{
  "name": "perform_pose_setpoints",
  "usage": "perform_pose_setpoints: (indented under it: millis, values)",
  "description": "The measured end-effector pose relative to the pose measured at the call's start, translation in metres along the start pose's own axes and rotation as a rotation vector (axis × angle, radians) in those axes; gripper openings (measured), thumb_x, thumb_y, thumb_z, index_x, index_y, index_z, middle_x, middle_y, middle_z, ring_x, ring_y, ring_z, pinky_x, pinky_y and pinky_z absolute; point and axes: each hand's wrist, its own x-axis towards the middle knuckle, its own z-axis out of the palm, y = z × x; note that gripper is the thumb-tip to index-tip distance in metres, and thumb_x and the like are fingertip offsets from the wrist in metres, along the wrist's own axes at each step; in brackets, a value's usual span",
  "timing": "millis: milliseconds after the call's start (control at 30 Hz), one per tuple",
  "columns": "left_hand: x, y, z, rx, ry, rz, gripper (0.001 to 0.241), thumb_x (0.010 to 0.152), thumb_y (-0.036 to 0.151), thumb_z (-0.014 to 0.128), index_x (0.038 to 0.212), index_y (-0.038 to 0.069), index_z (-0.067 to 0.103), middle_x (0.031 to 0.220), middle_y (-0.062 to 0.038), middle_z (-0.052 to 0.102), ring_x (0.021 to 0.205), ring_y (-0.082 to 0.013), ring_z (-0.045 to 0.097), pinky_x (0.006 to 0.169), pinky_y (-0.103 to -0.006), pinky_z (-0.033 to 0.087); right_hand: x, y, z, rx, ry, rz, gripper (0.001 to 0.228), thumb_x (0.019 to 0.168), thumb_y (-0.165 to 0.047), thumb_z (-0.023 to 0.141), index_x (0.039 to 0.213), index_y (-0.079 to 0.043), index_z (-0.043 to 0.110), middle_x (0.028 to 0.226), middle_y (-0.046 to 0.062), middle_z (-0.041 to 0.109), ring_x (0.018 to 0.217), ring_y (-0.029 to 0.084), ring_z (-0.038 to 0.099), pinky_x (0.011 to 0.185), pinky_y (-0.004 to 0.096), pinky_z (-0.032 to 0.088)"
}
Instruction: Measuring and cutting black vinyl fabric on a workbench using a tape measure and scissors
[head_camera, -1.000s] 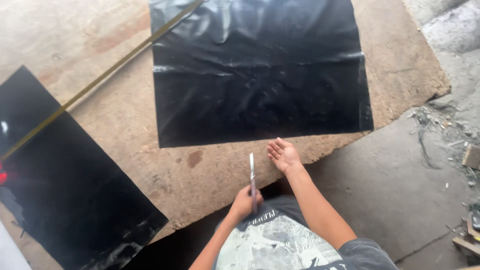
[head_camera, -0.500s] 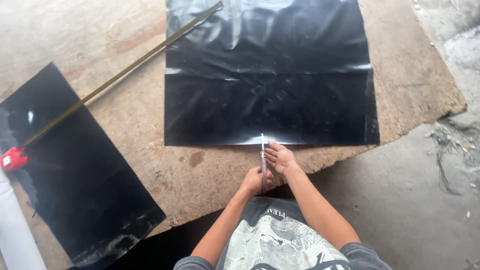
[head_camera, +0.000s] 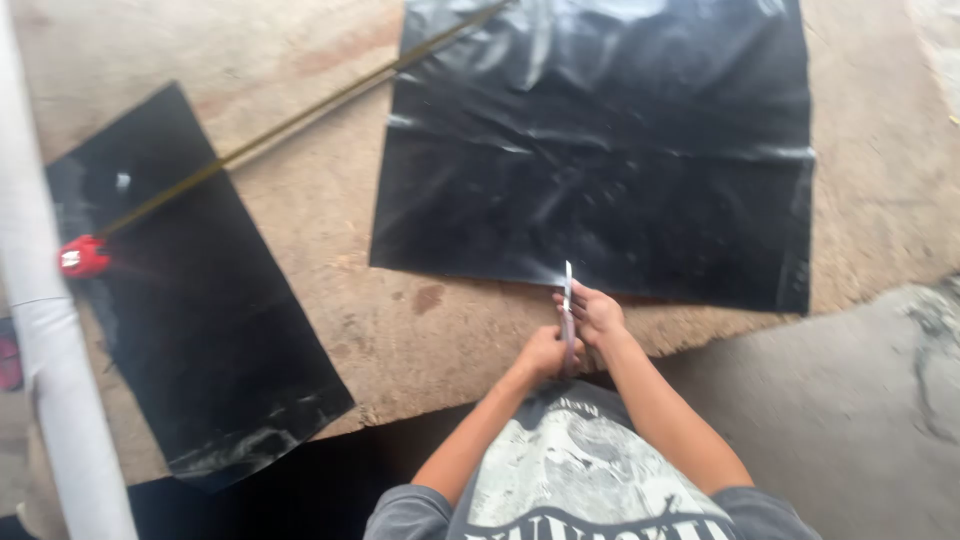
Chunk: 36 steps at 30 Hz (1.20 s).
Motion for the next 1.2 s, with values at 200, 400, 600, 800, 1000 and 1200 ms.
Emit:
perform_pose_setpoints:
  millis: [200,400,600,800,1000,1200]
  values:
    - [-0.021,0.023,-0.006,0.064,-0.008,-0.015,0.026,0.066,0.039,0.082,0.08,0.018,0.074,0.062,-0.003,0.072,0.062,-0.0186,0.072,0.055,-0.0281,0.056,-0.007,-0.001,0.004,0.025,0.046,-0.059,0.033,0.091,-0.016,0.083,0.116,-0.001,0.067,0.107,0.015,0.077,0.095,0.031,0.08,0.081,0.041,0.069]
    - [0.023,-0.018,0.007,0.052,-0.023,-0.016,0.026,0.066,0.038,0.08,0.078,0.016,0.072,0.062,-0.005,0.072,0.059,-0.0208,0.069,0.049,-0.0302,0.052,0.007,0.006,0.001,0.02,0.062,-0.1,0.036,0.091,-0.013,0.082,0.115,-0.001,0.058,0.108,0.02,0.076,0.096,0.035,0.079,0.082,0.046,0.068]
    - [-0.023,0.024,-0.006,0.033,-0.023,0.025,0.021,0.066,0.032,0.079,0.072,0.015,0.069,0.057,-0.005,0.067,0.049,-0.0186,0.064,0.043,-0.0272,0.047,-0.008,-0.003,0.006,0.021,0.072,-0.097,0.039,0.093,-0.014,0.081,0.113,-0.008,0.049,0.105,0.02,0.077,0.093,0.033,0.08,0.078,0.044,0.068]
    - [-0.048,0.047,-0.011,0.003,-0.003,0.049,0.015,0.07,0.027,0.075,0.062,0.014,0.072,0.051,-0.009,0.064,0.039,-0.0187,0.059,0.036,-0.0265,0.044,0.002,0.001,0.002,0.027,0.056,-0.093,0.037,0.093,-0.015,0.082,0.112,-0.006,0.051,0.105,0.02,0.078,0.095,0.034,0.08,0.077,0.044,0.069]
    - [-0.049,0.05,-0.01,-0.113,-0.055,0.037,0.016,0.073,0.021,0.072,0.069,0.006,0.071,0.057,-0.013,0.068,0.04,-0.0186,0.06,0.036,-0.0258,0.043,-0.012,-0.003,0.014,0.228,-0.045,-0.043,0.026,0.101,-0.012,0.069,0.111,-0.001,0.048,0.105,0.02,0.073,0.098,0.036,0.079,0.075,0.043,0.069]
    - [-0.075,0.08,-0.019,-0.259,-0.13,-0.017,0.014,0.078,0.014,0.071,0.074,0.001,0.066,0.058,-0.017,0.069,0.039,-0.0178,0.063,0.032,-0.0216,0.044,-0.048,-0.019,0.028,0.5,-0.147,0.045,0.014,0.098,-0.004,0.069,0.092,0.001,0.058,0.102,0.024,0.075,0.109,0.045,0.074,0.096,0.056,0.064]
